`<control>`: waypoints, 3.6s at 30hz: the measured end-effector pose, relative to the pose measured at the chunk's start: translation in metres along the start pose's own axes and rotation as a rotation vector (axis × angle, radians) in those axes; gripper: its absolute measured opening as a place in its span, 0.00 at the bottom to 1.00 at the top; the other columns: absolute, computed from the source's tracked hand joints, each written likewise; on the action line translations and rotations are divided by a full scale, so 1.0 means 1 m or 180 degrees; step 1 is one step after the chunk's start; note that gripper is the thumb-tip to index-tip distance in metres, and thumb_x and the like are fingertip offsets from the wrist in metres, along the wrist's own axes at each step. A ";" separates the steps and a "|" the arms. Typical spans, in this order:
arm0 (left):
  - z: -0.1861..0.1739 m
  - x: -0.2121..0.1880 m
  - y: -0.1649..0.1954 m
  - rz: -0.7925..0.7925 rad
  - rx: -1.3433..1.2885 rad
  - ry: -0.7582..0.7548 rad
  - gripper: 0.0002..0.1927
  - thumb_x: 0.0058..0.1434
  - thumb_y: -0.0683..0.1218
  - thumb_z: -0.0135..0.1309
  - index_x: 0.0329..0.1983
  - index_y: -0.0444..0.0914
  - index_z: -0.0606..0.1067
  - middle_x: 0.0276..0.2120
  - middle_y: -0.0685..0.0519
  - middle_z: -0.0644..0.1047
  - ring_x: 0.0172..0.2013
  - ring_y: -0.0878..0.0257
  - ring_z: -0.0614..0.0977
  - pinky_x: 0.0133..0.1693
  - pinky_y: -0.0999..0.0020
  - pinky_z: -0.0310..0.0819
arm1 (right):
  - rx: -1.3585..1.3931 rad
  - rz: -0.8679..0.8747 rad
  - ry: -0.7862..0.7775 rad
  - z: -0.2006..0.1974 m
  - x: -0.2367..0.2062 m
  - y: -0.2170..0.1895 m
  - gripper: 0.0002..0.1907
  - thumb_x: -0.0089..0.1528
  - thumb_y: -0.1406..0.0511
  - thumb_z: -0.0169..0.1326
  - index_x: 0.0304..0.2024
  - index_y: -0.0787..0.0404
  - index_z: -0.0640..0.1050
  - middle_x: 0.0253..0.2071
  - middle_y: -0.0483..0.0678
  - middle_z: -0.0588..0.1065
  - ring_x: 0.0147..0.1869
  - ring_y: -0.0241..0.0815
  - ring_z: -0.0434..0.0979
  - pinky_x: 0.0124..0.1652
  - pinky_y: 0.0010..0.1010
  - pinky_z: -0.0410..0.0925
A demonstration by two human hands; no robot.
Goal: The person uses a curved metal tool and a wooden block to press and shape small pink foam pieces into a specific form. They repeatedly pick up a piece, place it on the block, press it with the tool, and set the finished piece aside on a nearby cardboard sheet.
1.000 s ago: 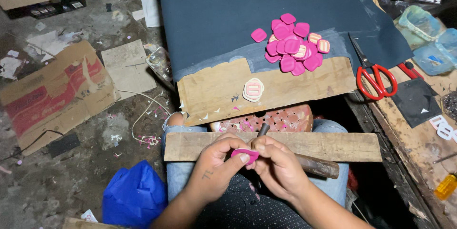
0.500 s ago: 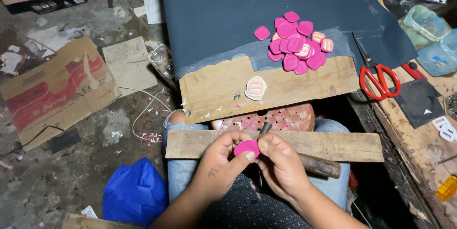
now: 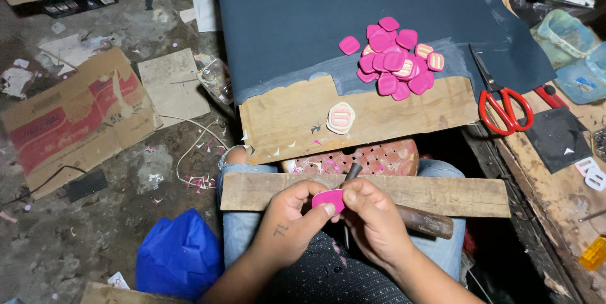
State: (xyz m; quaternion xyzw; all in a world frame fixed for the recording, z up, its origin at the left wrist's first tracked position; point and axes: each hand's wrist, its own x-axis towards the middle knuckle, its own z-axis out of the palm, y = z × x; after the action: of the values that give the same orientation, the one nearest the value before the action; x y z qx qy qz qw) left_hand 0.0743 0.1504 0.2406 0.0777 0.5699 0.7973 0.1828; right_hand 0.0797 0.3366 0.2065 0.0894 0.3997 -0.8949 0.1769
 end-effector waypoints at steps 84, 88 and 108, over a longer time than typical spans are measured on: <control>-0.193 -0.048 -0.035 -0.0263 0.0374 0.1962 0.09 0.59 0.35 0.55 0.42 0.28 0.79 0.34 0.49 0.83 0.33 0.66 0.83 0.38 0.72 0.78 | -0.4897 -0.1402 -0.0828 0.032 0.005 -0.062 0.23 0.46 0.62 0.68 0.42 0.58 0.77 0.42 0.48 0.80 0.47 0.47 0.81 0.46 0.38 0.72; -0.195 -0.045 -0.032 -0.0247 0.0503 0.1951 0.08 0.58 0.35 0.56 0.40 0.27 0.79 0.32 0.48 0.83 0.31 0.66 0.83 0.36 0.72 0.78 | -0.5919 -0.1722 -0.1354 0.061 0.042 -0.036 0.18 0.52 0.56 0.62 0.41 0.56 0.78 0.39 0.52 0.79 0.45 0.57 0.79 0.44 0.46 0.70; -0.182 -0.050 -0.013 0.0030 0.1088 0.2033 0.05 0.58 0.36 0.59 0.36 0.29 0.78 0.30 0.48 0.82 0.30 0.67 0.82 0.34 0.72 0.76 | -0.6159 -0.0964 -0.1585 0.178 0.125 0.015 0.22 0.58 0.53 0.61 0.40 0.63 0.72 0.31 0.60 0.79 0.40 0.64 0.79 0.39 0.53 0.70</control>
State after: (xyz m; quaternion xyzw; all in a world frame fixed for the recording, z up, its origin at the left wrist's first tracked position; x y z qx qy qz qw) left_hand 0.0627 -0.0252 0.1713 -0.1433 0.7229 0.6755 -0.0238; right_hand -0.0331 0.1637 0.2768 -0.3336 0.9127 -0.1926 0.1364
